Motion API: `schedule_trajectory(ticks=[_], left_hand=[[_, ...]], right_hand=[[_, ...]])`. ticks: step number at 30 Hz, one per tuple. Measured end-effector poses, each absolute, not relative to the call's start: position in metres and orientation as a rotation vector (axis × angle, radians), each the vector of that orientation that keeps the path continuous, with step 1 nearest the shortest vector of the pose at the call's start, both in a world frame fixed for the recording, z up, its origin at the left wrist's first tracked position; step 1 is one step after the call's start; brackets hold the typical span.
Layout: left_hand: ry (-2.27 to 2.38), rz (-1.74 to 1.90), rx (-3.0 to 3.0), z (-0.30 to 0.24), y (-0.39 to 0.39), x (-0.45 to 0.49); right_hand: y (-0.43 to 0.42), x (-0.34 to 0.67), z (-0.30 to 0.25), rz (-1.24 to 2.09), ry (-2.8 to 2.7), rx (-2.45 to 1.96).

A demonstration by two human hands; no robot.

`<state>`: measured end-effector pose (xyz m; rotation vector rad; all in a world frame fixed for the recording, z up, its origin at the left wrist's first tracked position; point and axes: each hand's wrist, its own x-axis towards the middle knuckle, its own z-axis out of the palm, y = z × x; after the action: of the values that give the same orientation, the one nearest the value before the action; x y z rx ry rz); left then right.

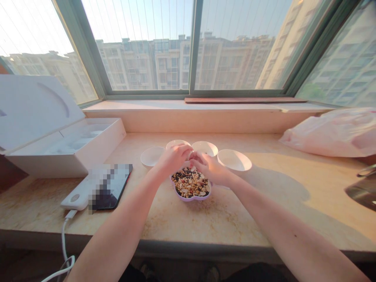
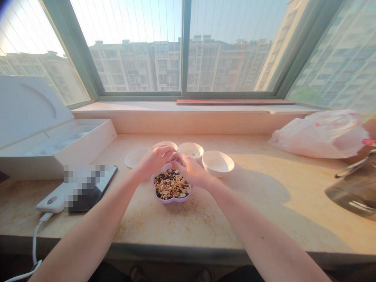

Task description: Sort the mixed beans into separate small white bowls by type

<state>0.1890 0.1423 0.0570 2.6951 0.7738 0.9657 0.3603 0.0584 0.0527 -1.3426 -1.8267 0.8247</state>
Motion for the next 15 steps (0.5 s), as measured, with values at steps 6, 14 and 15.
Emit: schedule_trajectory(ticks=[6,14,15], left_hand=[[0.578,0.98,2.672,0.0582,0.1381,0.1891],[0.613,0.992,2.664,0.058,0.1397,0.1915],[0.62,0.994,2.664,0.0581,0.1399,0.1917]], right_hand=[[0.0617,0.3597,0.055,1.17,-1.35,-1.15],[0.0616,0.3613,0.0603,1.286,-1.292,-1.112],[0.0618,0.3612,0.0601,1.289,-1.295,-1.115]])
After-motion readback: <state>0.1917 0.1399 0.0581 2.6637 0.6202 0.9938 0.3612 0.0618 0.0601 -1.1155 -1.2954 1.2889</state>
